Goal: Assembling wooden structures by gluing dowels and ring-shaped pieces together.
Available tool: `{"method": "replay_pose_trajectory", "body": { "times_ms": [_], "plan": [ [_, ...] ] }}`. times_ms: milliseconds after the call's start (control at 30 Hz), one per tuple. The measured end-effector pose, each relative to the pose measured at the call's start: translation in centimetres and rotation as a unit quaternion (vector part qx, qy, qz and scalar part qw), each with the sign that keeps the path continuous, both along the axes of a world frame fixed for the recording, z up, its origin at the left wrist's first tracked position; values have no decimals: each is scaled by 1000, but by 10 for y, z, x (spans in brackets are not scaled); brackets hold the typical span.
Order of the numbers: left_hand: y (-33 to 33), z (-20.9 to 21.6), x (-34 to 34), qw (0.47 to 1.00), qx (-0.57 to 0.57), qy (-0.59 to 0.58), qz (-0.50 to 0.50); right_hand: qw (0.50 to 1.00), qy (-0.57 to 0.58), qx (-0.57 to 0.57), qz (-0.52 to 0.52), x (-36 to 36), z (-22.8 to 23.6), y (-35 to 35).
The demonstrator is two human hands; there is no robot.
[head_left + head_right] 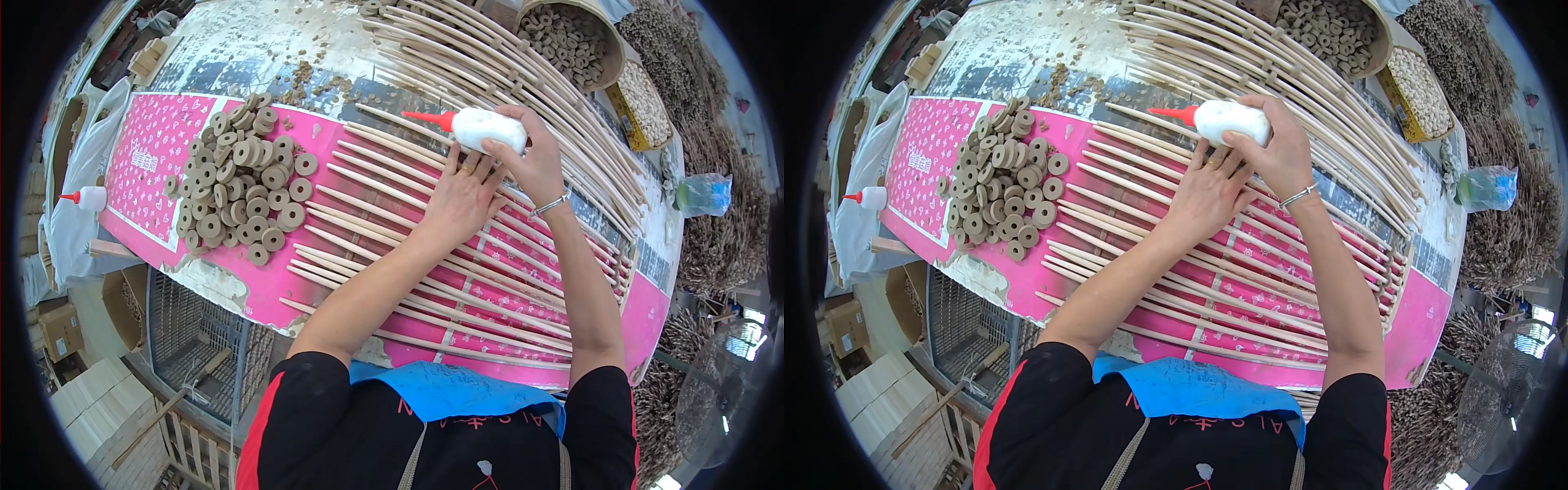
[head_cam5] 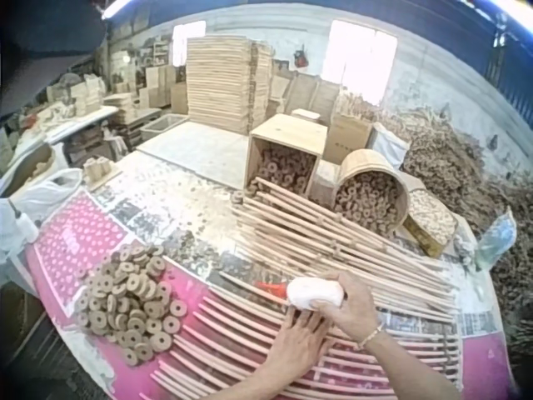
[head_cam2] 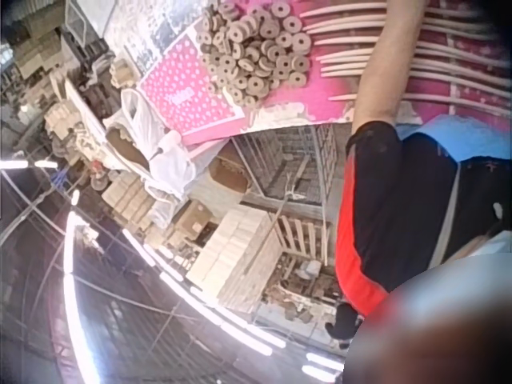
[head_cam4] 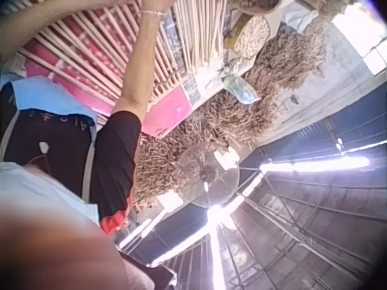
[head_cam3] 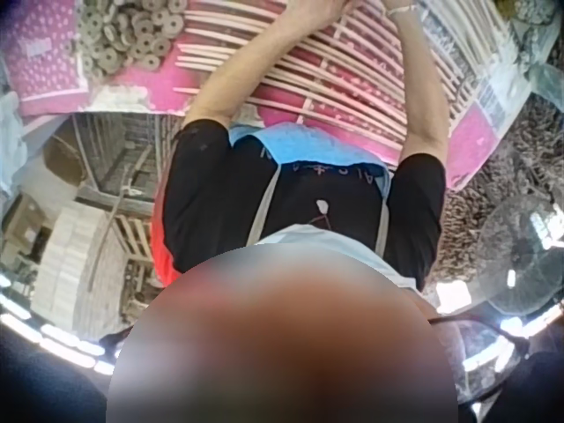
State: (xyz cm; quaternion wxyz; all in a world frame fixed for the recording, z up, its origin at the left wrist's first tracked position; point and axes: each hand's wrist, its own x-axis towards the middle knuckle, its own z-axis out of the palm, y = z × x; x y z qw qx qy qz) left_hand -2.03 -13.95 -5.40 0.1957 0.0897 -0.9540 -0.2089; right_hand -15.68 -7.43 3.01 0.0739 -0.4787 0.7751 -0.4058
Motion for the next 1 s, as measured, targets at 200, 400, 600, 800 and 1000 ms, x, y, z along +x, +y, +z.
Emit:
{"method": "replay_pose_trajectory", "body": {
  "times_ms": [200, 400, 600, 800, 1000],
  "plan": [
    [-1, 1, 0, 1000, 5, -11, -7, 997, 72, -9, 23, 2, 4, -8],
    [-1, 0, -1, 1000, 1, 0, -7, 995, 94, -20, 30, 4, 0, -13],
    [0, 0, 0, 1000, 20, 7, -1, 996, 85, -24, 29, 7, -1, -13],
    [-1, 2, 0, 1000, 1, 15, 1, 995, 95, -32, 23, 7, -5, -13],
    [-1, 0, -1, 1000, 3, 29, 0, 994, 104, -24, 17, 8, -7, -13]
  ]
}}
